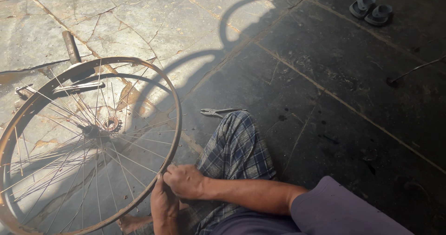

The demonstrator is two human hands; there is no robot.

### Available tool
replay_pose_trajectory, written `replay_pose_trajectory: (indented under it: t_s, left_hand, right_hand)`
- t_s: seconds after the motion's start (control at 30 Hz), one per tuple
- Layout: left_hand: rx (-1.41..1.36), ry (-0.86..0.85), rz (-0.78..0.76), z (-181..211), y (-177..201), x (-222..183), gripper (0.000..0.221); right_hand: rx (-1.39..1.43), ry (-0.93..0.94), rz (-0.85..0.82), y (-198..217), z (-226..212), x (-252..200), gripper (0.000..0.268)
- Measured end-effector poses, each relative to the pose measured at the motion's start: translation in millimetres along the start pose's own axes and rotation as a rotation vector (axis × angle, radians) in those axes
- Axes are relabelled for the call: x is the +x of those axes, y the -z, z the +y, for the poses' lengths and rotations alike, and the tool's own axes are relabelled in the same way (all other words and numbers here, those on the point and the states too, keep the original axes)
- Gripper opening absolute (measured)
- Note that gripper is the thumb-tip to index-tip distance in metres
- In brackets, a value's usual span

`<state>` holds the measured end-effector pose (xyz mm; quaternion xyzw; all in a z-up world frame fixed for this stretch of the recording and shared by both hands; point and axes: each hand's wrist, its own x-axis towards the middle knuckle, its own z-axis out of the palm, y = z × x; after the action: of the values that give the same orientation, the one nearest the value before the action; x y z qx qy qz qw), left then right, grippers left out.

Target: The person manipulates the spokes and hub of a bicycle wheel while sitting on the floor, using a small tool to turn components on the rim.

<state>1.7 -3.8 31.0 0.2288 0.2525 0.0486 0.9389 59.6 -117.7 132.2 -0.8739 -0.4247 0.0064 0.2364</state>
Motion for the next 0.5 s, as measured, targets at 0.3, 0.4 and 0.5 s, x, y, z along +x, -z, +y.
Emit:
replay_pose_trajectory:
  t_s: [0.3, 0.4, 0.5]
  left_hand:
    - [0.206, 0.020, 0.023, 18.7, -26.4, -17.9, 0.046]
    - [0.256, 0.042, 0.098, 25.1, -43.8, -25.0, 0.050]
    - [0.029, -0.014, -0.208, 13.8, -23.3, -22.2, 0.047]
  right_hand:
    - [0.515, -0.302, -0.077, 7.7, 1.0, -14.2, 0.040]
    - [1.151, -0.694, -0.173, -2.1, 16.6, -12.9, 0.056]
    - [1.412, -0.945, -0.407, -17.9, 32.5, -9.1, 0.065]
